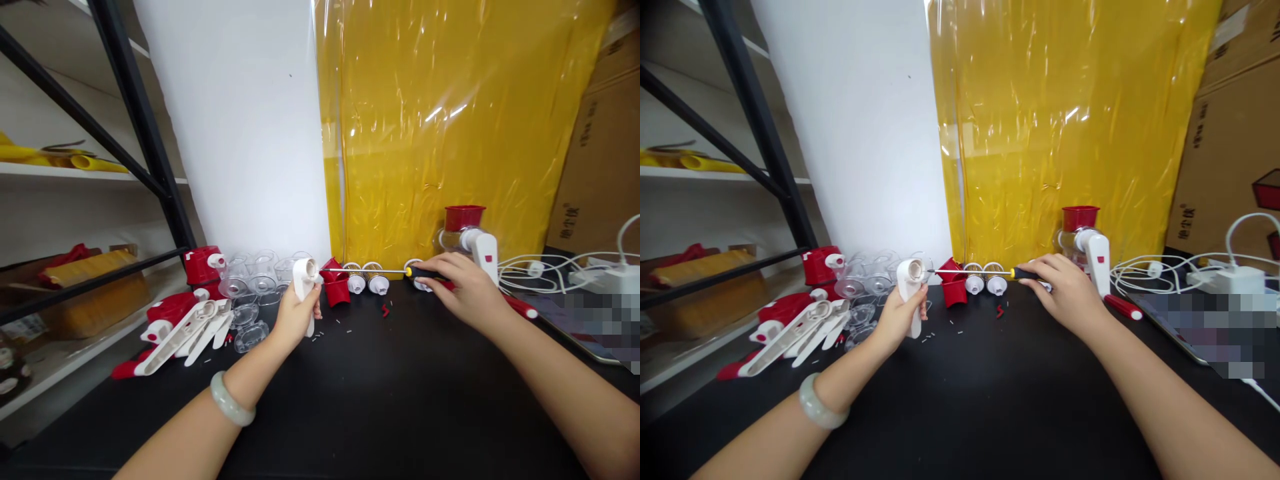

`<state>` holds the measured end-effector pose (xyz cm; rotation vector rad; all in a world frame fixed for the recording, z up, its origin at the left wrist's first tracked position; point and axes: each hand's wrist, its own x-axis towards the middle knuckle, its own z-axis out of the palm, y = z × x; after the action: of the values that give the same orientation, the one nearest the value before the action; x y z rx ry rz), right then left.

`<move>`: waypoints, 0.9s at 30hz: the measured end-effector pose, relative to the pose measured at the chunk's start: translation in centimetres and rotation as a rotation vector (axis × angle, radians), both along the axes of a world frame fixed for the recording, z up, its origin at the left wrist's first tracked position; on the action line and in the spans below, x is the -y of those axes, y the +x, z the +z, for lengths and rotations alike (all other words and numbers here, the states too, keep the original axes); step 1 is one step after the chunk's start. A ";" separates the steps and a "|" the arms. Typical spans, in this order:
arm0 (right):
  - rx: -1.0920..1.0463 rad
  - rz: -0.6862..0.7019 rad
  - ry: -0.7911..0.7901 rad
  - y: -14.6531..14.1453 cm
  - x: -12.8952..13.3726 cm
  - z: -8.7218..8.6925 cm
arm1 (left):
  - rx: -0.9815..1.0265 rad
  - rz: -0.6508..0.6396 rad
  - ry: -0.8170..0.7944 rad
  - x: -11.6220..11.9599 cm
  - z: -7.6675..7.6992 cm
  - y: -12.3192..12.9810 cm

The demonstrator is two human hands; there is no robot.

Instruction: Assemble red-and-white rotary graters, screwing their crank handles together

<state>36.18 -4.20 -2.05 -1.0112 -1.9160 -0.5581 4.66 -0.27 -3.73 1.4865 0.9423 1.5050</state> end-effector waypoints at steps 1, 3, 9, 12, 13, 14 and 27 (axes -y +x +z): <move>0.004 0.001 0.006 -0.1 0.0 0.0 | -0.005 0.001 0.004 0.0 -0.1 0.0; 0.010 -0.003 0.014 -0.3 0.1 0.1 | -0.009 -0.001 0.009 0.0 -0.2 0.0; 0.021 -0.016 0.028 -0.5 0.3 0.2 | -0.013 0.006 0.014 0.0 -0.1 0.0; 0.033 -0.017 0.030 -0.5 0.3 0.2 | -0.039 0.013 0.023 0.0 -0.1 0.0; 0.035 -0.017 0.029 -0.5 0.3 0.2 | -0.045 0.015 0.024 0.0 -0.2 0.0; 0.035 -0.016 0.028 -0.5 0.3 0.1 | -0.049 0.018 0.026 0.0 -0.2 0.0; 0.068 -0.029 0.090 -0.4 0.2 0.1 | -0.226 0.183 0.103 -0.2 -0.5 -0.4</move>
<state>35.83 -4.39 -1.95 -0.9750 -1.9198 -0.6977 4.22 -0.05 -4.21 1.7109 1.1759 1.5565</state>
